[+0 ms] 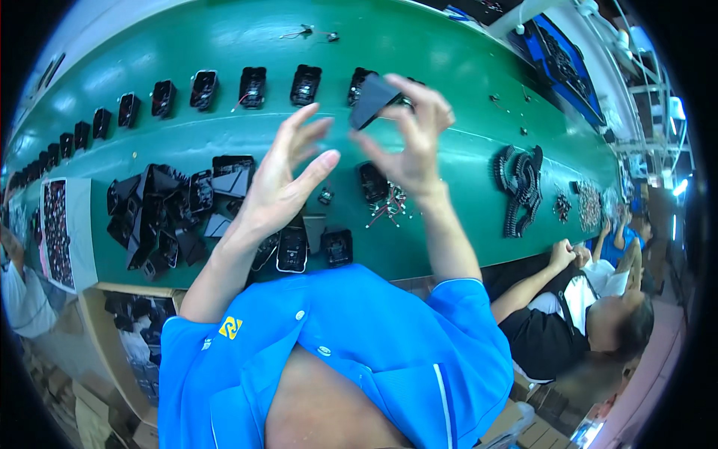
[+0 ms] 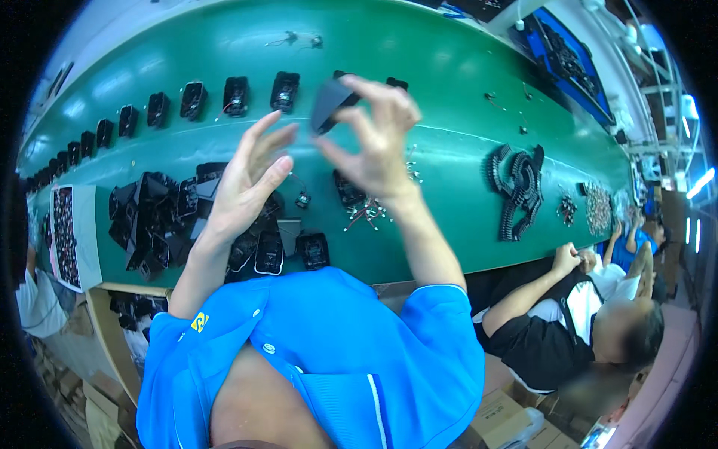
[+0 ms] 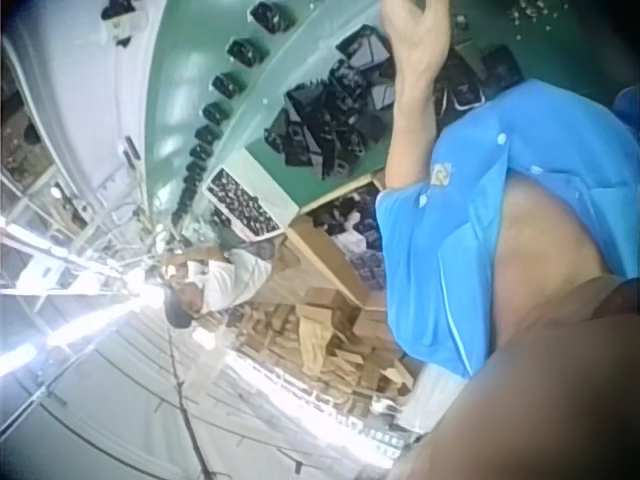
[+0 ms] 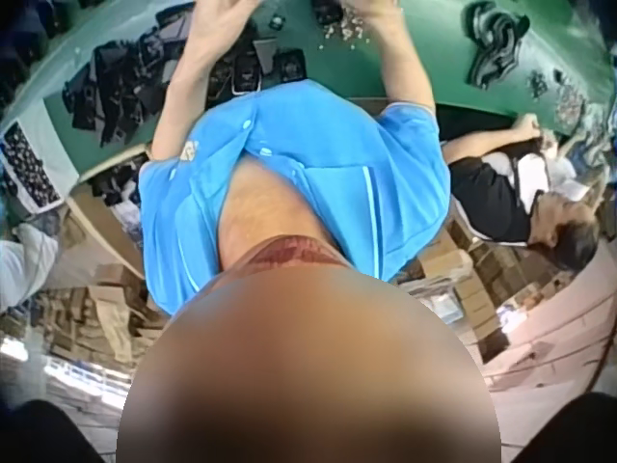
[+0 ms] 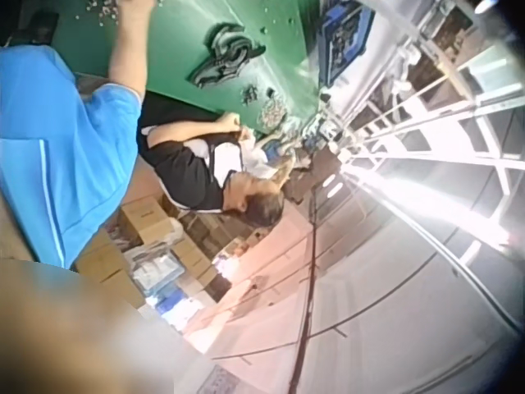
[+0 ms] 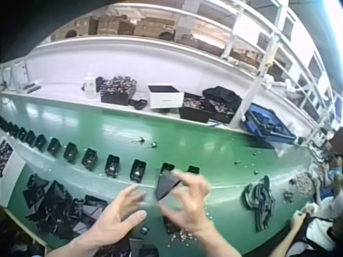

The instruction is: Assembling and inspecting black plastic electronic housings on a production line.

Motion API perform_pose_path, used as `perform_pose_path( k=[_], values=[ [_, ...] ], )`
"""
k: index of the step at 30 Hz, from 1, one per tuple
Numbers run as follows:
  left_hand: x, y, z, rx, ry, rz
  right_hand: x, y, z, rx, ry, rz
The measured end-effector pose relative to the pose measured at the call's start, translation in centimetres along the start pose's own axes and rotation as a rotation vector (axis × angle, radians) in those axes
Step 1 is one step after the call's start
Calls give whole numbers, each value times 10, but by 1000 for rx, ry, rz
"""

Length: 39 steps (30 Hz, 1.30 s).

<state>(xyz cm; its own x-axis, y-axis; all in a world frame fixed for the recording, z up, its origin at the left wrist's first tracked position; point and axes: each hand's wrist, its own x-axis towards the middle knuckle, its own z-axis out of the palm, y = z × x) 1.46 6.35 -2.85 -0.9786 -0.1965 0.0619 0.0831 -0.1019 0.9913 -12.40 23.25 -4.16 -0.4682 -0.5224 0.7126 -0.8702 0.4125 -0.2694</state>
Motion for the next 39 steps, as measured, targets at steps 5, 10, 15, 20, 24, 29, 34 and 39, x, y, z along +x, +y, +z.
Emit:
perform_pose_path(
  k=[5,10,15,20,24,29,34,39],
  values=[
    [-16,3,-45,894,-163,234,-5,135,-57,-452,-280,98],
    [-27,-5,-55,1157,-204,211,-12,190,-64,-604,-643,169],
    [-25,-23,-58,1208,-224,208,-9,193,-56,-589,-782,177],
    [-20,-33,-57,1188,-237,253,-9,191,-54,-573,-822,152],
    [-15,-34,-57,1143,-175,262,-6,175,-57,-574,-695,109],
    [-6,-26,-48,926,104,211,3,89,-47,-301,-592,-1],
    [-12,-16,-53,-19,187,-130,1,-4,-19,40,-751,-132],
    [-17,-22,-65,-471,256,-162,6,-12,12,95,-712,-138]
  ],
)
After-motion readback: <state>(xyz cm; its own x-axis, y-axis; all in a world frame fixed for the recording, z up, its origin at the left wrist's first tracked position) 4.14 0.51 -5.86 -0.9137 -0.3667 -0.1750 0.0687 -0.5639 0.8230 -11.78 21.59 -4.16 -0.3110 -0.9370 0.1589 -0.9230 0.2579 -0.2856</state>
